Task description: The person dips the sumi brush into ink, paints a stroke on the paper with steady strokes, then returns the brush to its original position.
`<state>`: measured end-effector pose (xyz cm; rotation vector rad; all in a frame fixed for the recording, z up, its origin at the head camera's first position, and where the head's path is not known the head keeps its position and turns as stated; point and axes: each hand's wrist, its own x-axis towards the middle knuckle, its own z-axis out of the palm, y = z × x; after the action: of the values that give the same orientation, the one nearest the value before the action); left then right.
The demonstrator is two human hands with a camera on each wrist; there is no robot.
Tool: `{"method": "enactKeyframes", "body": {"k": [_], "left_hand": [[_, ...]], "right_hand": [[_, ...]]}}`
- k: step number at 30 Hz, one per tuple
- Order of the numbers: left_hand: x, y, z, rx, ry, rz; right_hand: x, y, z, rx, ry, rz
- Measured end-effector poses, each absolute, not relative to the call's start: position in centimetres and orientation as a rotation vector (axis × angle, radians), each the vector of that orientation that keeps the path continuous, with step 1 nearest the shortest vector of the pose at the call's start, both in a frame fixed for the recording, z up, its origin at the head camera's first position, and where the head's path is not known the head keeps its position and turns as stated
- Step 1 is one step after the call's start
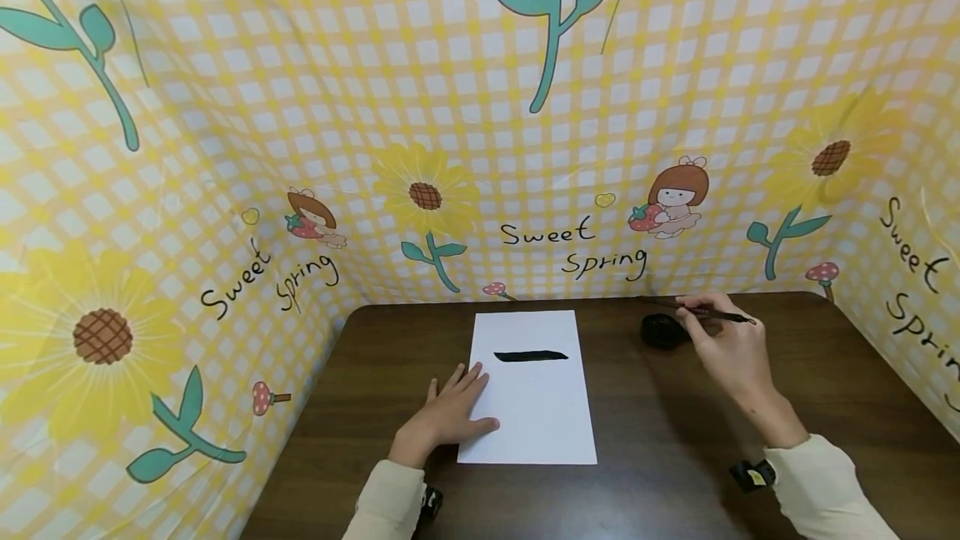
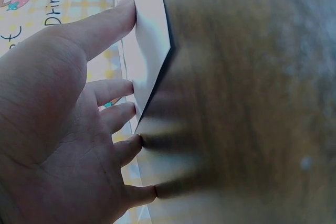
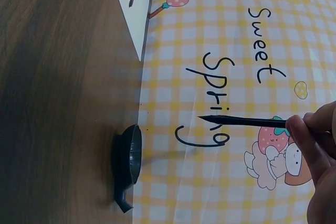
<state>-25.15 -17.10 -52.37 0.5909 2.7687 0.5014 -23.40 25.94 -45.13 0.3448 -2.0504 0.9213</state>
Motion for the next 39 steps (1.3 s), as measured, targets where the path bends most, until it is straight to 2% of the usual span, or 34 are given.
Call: {"method": "enactKeyframes", "body": {"k": [14,39], "left_hand": [[-25.3,-17.3,-52.6,0.588,2.767,0.505],[-25.1,-17.0,-52.3,0.586,2.766,0.521]], "right_hand": [[-23.7,26.1,-45.1,0.335,-2.017,0.99],[-23.5,27.4,-44.8,0.31,-2.011,0.689]]}}
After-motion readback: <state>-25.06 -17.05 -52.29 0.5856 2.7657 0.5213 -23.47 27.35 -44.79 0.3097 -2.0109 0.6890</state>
